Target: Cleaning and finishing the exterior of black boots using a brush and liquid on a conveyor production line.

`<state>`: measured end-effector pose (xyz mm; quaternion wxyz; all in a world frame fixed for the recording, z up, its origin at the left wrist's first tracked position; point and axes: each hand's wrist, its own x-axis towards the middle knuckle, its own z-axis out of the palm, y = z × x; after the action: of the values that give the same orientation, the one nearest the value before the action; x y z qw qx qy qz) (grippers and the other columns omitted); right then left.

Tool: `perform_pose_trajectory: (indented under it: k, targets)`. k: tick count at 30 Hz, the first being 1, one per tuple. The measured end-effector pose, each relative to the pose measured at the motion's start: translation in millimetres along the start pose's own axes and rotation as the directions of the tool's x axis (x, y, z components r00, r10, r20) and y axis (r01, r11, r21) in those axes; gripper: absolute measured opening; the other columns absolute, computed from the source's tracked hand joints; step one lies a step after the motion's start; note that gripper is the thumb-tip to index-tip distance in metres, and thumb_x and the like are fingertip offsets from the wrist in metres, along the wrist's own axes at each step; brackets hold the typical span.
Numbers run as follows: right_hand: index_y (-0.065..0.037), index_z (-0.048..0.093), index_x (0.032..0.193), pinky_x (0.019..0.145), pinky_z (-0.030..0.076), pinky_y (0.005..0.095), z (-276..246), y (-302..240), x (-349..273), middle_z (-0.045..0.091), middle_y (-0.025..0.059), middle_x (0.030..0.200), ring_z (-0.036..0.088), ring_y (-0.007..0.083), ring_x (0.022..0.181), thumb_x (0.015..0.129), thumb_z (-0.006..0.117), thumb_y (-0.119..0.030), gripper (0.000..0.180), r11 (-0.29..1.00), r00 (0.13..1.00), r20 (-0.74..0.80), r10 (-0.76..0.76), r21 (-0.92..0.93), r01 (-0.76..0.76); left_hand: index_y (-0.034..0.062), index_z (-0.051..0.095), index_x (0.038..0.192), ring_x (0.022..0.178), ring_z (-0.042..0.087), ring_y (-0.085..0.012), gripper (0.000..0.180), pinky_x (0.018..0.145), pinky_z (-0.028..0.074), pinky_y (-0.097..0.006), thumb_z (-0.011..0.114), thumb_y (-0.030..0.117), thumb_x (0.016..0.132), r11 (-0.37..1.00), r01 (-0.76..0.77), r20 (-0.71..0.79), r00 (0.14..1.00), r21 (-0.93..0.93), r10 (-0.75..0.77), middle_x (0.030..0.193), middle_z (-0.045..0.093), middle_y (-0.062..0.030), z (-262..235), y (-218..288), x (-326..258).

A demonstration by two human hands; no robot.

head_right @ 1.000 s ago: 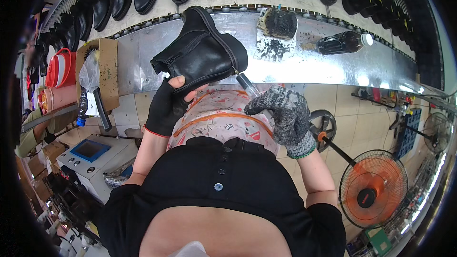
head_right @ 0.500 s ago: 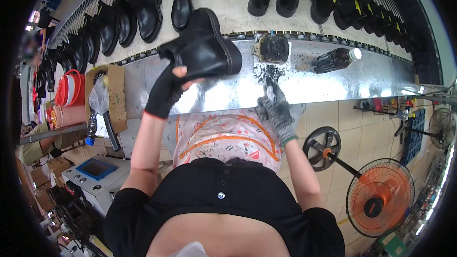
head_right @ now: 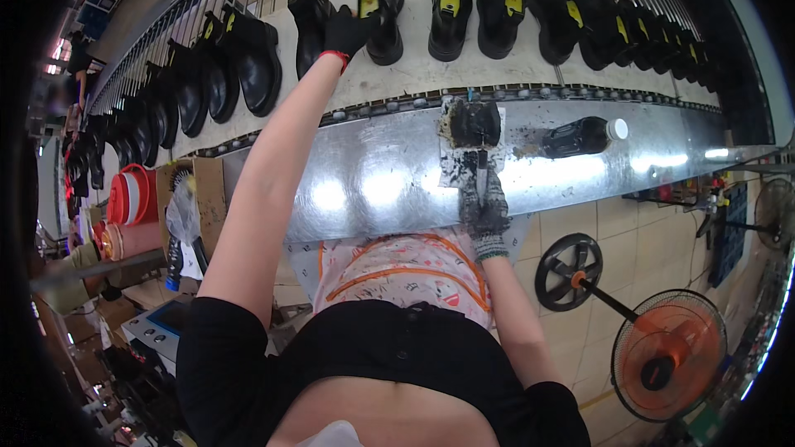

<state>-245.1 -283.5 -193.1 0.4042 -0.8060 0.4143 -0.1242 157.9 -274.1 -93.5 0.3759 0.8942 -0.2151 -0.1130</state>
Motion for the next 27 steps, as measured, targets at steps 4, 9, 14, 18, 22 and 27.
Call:
perform_pose_trajectory:
  k: [4,9,14,18,22,27]
  targets:
    - [0.002,0.049,0.119,0.064,0.047,0.0372,-3,-8,1,0.062,0.0183,0.085,0.062,0.0263,0.073,0.086,0.057,-0.026,0.044,0.88,0.893,-0.173,-0.416,-0.324,0.347,-0.005,0.048,0.112,0.109,0.053,-0.0308,0.058,0.095,0.039,-0.036,0.07,0.036,0.077,0.9,-0.385,-0.504,0.83,-0.205,0.24,0.114,0.054,-0.0237,-4,-21,-17]
    - [0.001,0.045,0.129,0.088,0.045,0.0394,-8,-26,-1,0.054,0.025,0.119,0.056,0.0366,0.105,0.088,0.054,-0.026,0.05,0.988,0.99,0.021,0.141,0.054,-0.142,-0.0029,0.036,0.127,0.109,0.051,-0.0363,0.079,0.095,0.039,-0.041,0.072,0.035,0.069,0.995,0.03,-0.512,0.856,-0.099,-0.077,0.115,0.052,-0.0255,-20,-89,-8]
    - [-0.004,0.047,0.127,0.055,0.048,0.0359,6,-2,-3,0.064,0.0144,0.08,0.061,0.022,0.059,0.086,0.059,-0.028,0.049,0.98,0.98,-0.162,-0.117,-0.179,0.087,-0.0005,0.037,0.128,0.105,0.054,-0.0378,0.09,0.091,0.043,-0.047,0.076,0.037,0.056,0.923,0.184,-0.305,0.949,0.338,-0.078,0.113,0.054,-0.0247,-19,-100,-15]
    - [-0.003,0.046,0.128,0.063,0.049,0.0385,7,-6,-3,0.064,0.0168,0.087,0.062,0.0271,0.068,0.086,0.058,-0.026,0.049,0.999,0.996,-0.083,0.025,0.038,-0.022,-0.0008,0.04,0.123,0.104,0.055,-0.0376,0.087,0.088,0.045,-0.045,0.077,0.039,0.055,0.88,0.253,-0.298,0.945,0.401,-0.137,0.112,0.055,-0.0231,-25,-102,-8]
    - [0.001,0.046,0.127,0.079,0.048,0.0385,8,-11,-1,0.061,0.0219,0.103,0.061,0.0316,0.089,0.087,0.056,-0.024,0.049,0.983,0.96,-0.214,-0.181,-0.076,0.168,-0.0027,0.041,0.12,0.106,0.054,-0.0377,0.089,0.089,0.045,-0.044,0.077,0.043,0.053,0.875,0.236,-0.173,0.969,0.422,-0.178,0.115,0.054,-0.0247,-47,-112,-12]
    - [0.005,0.045,0.126,0.089,0.044,0.0377,2,-10,0,0.056,0.0246,0.114,0.057,0.0347,0.103,0.086,0.055,-0.026,0.052,0.984,0.974,-0.139,-0.177,-0.057,0.17,-0.0031,0.05,0.117,0.089,0.061,-0.0238,0.061,0.081,0.05,-0.034,0.073,0.023,0.066,0.884,0.094,0.032,0.995,-0.458,-0.089,0.104,0.06,-0.0102,-79,-130,-80]
